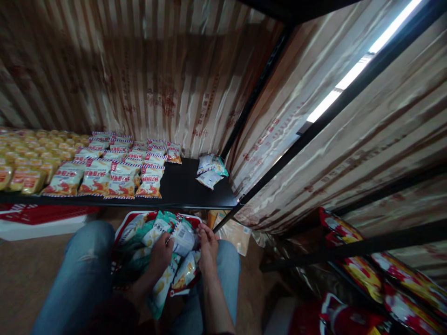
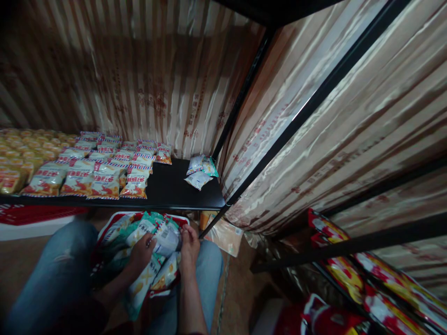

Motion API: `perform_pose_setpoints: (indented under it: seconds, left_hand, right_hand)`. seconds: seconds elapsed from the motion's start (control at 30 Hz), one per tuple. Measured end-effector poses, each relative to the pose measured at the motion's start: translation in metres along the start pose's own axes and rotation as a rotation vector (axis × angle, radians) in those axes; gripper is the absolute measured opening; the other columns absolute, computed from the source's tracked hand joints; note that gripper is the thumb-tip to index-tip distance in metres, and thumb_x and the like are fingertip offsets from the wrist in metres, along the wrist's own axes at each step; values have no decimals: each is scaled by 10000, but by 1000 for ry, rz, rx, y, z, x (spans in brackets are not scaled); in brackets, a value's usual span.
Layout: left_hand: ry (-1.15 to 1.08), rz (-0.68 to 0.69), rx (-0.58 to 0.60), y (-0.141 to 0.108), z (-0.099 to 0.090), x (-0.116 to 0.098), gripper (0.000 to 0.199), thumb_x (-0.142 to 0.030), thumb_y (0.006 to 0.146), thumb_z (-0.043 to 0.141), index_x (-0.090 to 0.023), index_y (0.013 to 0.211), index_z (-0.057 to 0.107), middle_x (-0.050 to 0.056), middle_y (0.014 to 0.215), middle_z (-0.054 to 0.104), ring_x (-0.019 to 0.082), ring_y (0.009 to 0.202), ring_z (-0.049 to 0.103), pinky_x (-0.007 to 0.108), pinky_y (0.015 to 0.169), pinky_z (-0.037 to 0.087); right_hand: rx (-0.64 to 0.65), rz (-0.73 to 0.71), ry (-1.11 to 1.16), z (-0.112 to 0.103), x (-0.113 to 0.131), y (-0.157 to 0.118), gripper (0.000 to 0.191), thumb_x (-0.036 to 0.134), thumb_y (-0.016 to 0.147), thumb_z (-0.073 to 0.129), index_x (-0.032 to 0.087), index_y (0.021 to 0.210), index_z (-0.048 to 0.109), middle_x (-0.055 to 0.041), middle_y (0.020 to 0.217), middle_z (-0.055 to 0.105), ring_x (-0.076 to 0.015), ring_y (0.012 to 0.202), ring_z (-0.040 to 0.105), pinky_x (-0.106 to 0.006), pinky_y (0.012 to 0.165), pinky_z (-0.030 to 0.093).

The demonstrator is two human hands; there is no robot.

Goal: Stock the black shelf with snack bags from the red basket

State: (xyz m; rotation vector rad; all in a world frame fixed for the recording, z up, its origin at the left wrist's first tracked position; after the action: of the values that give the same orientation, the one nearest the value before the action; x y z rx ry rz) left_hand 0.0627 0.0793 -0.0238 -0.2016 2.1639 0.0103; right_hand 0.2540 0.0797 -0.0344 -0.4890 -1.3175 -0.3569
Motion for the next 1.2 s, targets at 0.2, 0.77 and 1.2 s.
perform_pose_setpoints:
  seconds: [0.2,0.77,1.2]
  left_hand:
    - [-150,-41,-94,9,-26,-4,191,-340,796,378,-206,730,497,19,680,601,176,667,583,297,664,451]
    - [-456,-95,-290,-8,-81,-43,250,-421,773,453,-196,833,543,20,748,615,187,739,581,308,711,463]
    - [-596,-202,-234,-13,-98,-53,162,-328,704,526,-186,758,580,-17,673,601,142,641,541,259,613,444]
  right_hand:
    - [-36,-88,-110,-1,10,-4,383,470,714,623,156,930,663,-92,924,711,-216,867,648,-339,791,495]
    - [84,-210,-202,36,70,-20,382,420,808,539,172,1091,605,-82,1131,653,-194,1031,602,-323,891,467]
    - [268,161,101,72,57,-16,393,468,653,694,181,918,650,-9,793,699,-151,699,637,-251,639,508]
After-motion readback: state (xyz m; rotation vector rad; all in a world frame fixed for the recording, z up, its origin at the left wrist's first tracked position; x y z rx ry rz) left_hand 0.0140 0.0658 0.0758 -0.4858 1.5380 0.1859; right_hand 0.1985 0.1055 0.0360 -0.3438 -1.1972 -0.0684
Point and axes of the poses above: each hand's wrist, its own y-axis towards the middle knuckle, its own z-axis out of the palm, x = y × z, the point moved 6 cm from there along y, towards the middle knuckle
